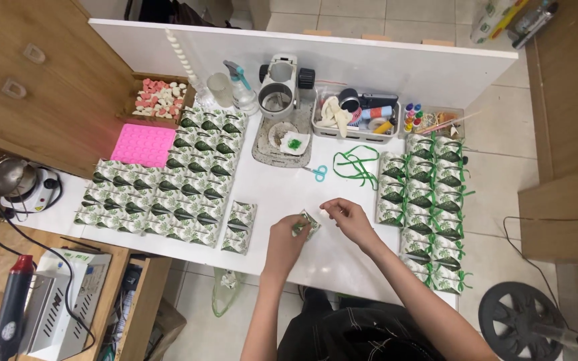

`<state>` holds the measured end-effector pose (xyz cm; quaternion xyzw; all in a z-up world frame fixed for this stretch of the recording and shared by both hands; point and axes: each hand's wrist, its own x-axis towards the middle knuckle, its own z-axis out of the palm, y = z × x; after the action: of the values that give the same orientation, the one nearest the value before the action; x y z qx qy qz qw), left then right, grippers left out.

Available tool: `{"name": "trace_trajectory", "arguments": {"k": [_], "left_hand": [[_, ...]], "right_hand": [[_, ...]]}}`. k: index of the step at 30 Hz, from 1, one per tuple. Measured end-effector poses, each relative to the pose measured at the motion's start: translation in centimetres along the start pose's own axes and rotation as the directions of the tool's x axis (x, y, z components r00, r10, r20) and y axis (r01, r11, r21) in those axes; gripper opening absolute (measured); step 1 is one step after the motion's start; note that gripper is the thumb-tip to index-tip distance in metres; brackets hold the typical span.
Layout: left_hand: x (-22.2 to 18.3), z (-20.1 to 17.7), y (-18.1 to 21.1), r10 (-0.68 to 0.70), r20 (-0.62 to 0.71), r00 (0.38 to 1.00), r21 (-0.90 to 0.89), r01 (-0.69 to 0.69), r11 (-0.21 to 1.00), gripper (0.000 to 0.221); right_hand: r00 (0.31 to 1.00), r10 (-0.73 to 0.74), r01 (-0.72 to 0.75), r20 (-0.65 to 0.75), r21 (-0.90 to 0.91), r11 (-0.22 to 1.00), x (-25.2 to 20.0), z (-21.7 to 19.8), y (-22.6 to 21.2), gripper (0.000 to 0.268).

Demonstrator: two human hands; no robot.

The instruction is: Wrap small gift boxes with patterned paper and green ribbon

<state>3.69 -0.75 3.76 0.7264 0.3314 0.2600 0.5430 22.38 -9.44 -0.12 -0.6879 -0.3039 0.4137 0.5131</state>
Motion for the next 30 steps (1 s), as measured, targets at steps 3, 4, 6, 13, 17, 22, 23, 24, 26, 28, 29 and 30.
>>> {"name": "trace_trajectory", "arguments": {"k": [3, 4, 6, 13, 17, 22, 23, 24, 26, 28, 29, 30], "left_hand": [[-0.9, -0.2, 3.2, 0.239, -0.093, 0.967, 0.487, -0.165, 0.858, 0.01], [-1.0, -0.3, 3.6, 0.235, -0.104, 0.966, 0.488, -0.157, 0.859, 0.01], [-1.4, -0.4, 4.4, 0.329, -0.106, 0.938, 0.511, -0.233, 0.828, 0.013], [-2.7, -0.3, 4.8, 0.146, -0.102, 0.984, 0.191, -0.125, 0.974, 0.015], [-4.3, 1.2, 4.0, 0.078, -0.214, 0.974, 0.091, -0.059, 0.994, 0.014], [-7.0, 3.8, -7.5, -0.263, -0.345, 0.901, -0.189, 0.208, 0.96, 0.016], [-7.5, 4.1, -9.9, -0.366, -0.338, 0.867, -0.345, 0.248, 0.905, 0.019], [-8.2, 4.4, -12.3, -0.465, -0.316, 0.827, -0.492, 0.276, 0.826, 0.022], [-9.2, 4.3, -13.7, -0.518, -0.292, 0.804, -0.56, 0.295, 0.774, 0.023], [-9.7, 4.2, -14.9, -0.566, -0.266, 0.78, -0.623, 0.309, 0.719, 0.024], [-9.9, 4.2, -15.3, -0.586, -0.272, 0.763, -0.645, 0.308, 0.7, 0.023], [-9.9, 4.2, -15.7, -0.606, -0.279, 0.745, -0.666, 0.304, 0.681, 0.023]], "right_hand": [[0.996, -0.047, 0.05, 0.078, -0.043, 0.998, 1.0, 0.4, -1.2, 0.03], [0.995, -0.048, 0.052, 0.089, -0.048, 0.998, 0.9, 0.7, -2.6, 0.03], [0.98, -0.023, 0.051, 0.197, -0.14, 0.989, 0.5, 1.5, -5.0, 0.029], [0.899, 0.043, 0.004, 0.436, -0.105, 0.994, 3.3, 1.4, -2.4, 0.022], [0.929, 0.129, -0.101, 0.347, -0.097, 0.99, 2.8, 0.1, -0.9, 0.018], [0.929, 0.303, -0.326, 0.214, 0.082, 0.942, 4.5, -1.7, 6.1, 0.016], [0.922, 0.332, -0.366, 0.2, 0.168, 0.915, 4.9, -2.1, 7.5, 0.017], [0.913, 0.362, -0.401, 0.188, 0.255, 0.88, 5.2, -2.5, 8.9, 0.017], [0.905, 0.38, -0.424, 0.194, 0.326, 0.845, 5.7, -2.8, 9.7, 0.018], [0.897, 0.395, -0.442, 0.199, 0.395, 0.805, 6.3, -3.1, 10.3, 0.019], [0.892, 0.409, -0.45, 0.19, 0.438, 0.778, 6.7, -3.2, 10.5, 0.02], [0.888, 0.423, -0.456, 0.182, 0.48, 0.749, 7.1, -3.3, 10.7, 0.02]]}}
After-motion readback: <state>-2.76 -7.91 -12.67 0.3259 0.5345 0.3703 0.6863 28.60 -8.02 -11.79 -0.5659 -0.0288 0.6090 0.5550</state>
